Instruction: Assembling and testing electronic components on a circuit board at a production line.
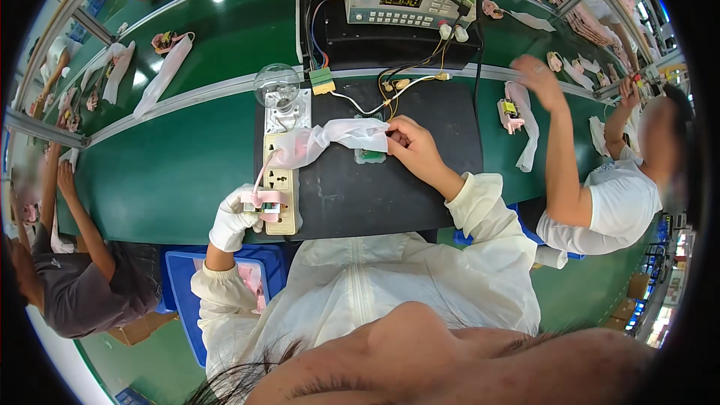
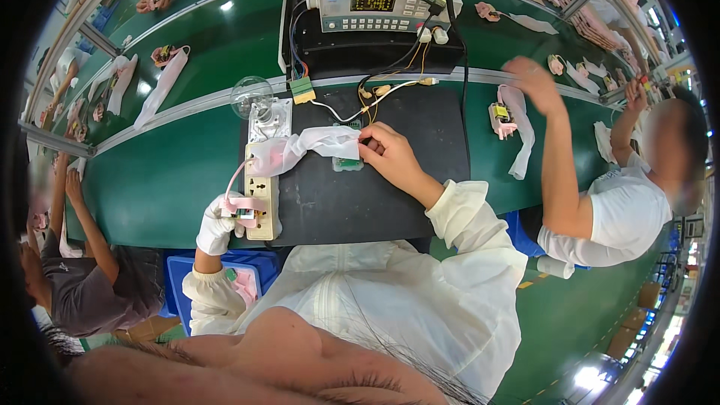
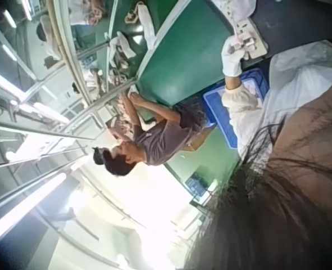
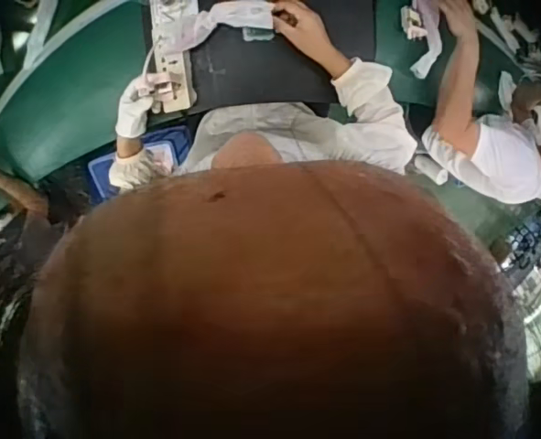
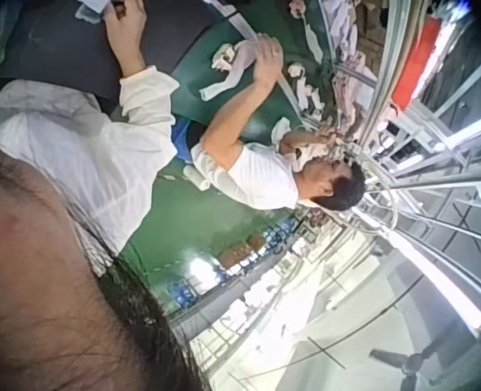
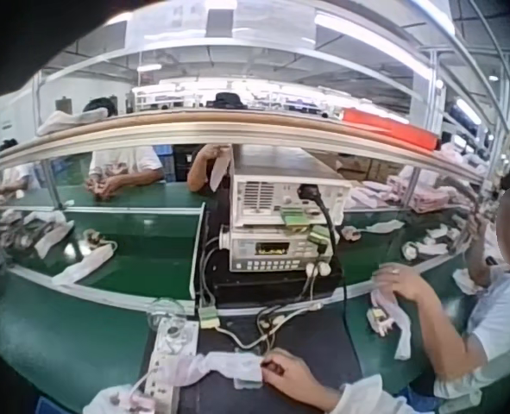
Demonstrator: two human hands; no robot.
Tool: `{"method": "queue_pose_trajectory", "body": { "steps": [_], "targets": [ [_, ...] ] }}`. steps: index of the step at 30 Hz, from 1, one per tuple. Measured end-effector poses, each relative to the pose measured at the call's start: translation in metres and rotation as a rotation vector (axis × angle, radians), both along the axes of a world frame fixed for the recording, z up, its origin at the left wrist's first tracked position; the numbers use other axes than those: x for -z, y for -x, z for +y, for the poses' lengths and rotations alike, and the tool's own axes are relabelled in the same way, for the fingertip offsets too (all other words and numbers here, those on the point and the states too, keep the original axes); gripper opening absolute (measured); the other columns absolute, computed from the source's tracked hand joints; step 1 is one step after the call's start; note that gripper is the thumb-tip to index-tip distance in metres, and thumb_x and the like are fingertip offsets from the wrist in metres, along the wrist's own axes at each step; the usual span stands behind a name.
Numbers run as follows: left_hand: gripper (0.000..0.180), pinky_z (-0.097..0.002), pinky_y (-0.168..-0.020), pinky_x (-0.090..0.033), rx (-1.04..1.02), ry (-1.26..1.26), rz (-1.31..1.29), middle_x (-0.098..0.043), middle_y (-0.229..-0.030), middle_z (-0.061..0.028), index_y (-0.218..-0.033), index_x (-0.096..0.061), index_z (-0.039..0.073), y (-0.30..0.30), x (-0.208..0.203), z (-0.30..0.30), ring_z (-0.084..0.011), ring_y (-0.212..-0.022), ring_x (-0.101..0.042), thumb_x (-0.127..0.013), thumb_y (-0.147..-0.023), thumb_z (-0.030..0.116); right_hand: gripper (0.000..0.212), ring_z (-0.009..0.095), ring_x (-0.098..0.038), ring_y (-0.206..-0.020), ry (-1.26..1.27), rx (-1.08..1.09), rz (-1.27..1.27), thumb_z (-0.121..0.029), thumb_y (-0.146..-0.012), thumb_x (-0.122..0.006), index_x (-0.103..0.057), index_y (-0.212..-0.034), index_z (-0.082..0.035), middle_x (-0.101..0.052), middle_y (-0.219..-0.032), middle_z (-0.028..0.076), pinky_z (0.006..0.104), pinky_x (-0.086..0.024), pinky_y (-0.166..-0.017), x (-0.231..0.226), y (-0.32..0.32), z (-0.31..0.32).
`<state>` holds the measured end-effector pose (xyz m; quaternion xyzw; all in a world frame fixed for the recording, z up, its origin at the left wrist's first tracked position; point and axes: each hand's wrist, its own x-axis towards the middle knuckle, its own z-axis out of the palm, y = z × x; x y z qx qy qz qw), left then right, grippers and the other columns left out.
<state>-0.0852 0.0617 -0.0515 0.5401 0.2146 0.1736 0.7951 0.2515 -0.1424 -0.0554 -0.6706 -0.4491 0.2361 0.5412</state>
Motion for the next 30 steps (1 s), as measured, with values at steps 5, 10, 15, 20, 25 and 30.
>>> {"method": "queue_pose_trajectory", "body": {
  "steps": [5, 10, 15, 20, 25, 30],
  "targets": [
    [0.057, -0.0212, -0.045, -0.045, 0.017, -0.007, 0.008, -0.068, -0.092, -0.0103, -0.11, -0.058, 0.001, 0.001, 0.001, 0.002, -0.012, -0.059, -0.06, -0.085, -0.07, 0.032, 0.014, 0.008, -0.059, -0.069, -0.062, -0.002, -0.079, -0.003, -0.088, -0.065, -0.061, -0.101, 0.002, -0.056, -0.092, 0.004, 0.0215, -0.045, -0.058, -0.005, 0.006, 0.002],
    [0.061, -0.0202, -0.046, -0.044, -0.009, 0.023, 0.001, -0.067, -0.088, -0.0089, -0.113, -0.057, 0.0, -0.003, -0.005, -0.003, -0.0112, -0.058, -0.06, -0.085, -0.07, 0.033, 0.017, 0.015, -0.062, -0.075, -0.067, 0.02, -0.151, -0.001, -0.086, -0.064, -0.062, -0.102, 0.001, -0.06, -0.094, 0.008, 0.0257, -0.049, -0.065, -0.005, 0.008, -0.001],
    [0.06, -0.0195, -0.046, -0.042, -0.057, -0.091, -0.022, -0.066, -0.083, -0.008, -0.113, -0.057, 0.0, 0.0, 0.008, -0.004, -0.0109, -0.054, -0.057, -0.082, -0.073, 0.037, 0.021, 0.026, -0.062, -0.084, -0.238, 0.042, -0.442, 0.001, -0.082, -0.066, -0.063, -0.103, 0.001, -0.064, -0.097, 0.012, 0.0323, -0.05, -0.075, -0.007, 0.003, 0.003],
    [0.06, -0.0213, -0.052, -0.045, -0.061, -0.086, -0.218, -0.064, -0.098, -0.0096, -0.12, -0.053, 0.004, -0.003, 0.008, -0.013, -0.0127, -0.069, -0.062, -0.075, -0.08, 0.042, 0.019, 0.025, -0.062, -0.083, -0.376, -0.028, -0.498, 0.003, -0.083, -0.062, -0.065, -0.102, 0.0, -0.065, -0.098, 0.012, 0.0331, -0.05, -0.077, -0.006, 0.005, 0.004],
    [0.061, -0.0244, -0.061, -0.05, -0.083, 0.177, -0.305, -0.06, -0.113, -0.0099, -0.126, -0.049, 0.01, -0.01, -0.008, -0.03, -0.0174, -0.089, -0.064, -0.072, -0.082, 0.045, 0.015, 0.016, -0.062, -0.082, -0.156, -0.123, -0.057, -0.004, -0.089, -0.063, -0.063, -0.104, -0.001, -0.064, -0.091, 0.007, 0.0295, -0.049, -0.073, -0.007, 0.019, -0.01],
    [0.064, -0.0252, -0.063, -0.05, -0.095, 0.48, -0.199, -0.061, -0.111, -0.0098, -0.126, -0.048, 0.011, -0.028, -0.015, -0.061, -0.0192, -0.087, -0.064, -0.073, -0.08, 0.047, 0.027, 0.015, -0.06, -0.079, -0.279, -0.364, 1.189, -0.002, -0.091, -0.061, -0.057, -0.117, 0.0, -0.061, -0.099, 0.006, 0.0303, -0.049, -0.076, -0.014, 0.039, -0.032]
  ]
}}
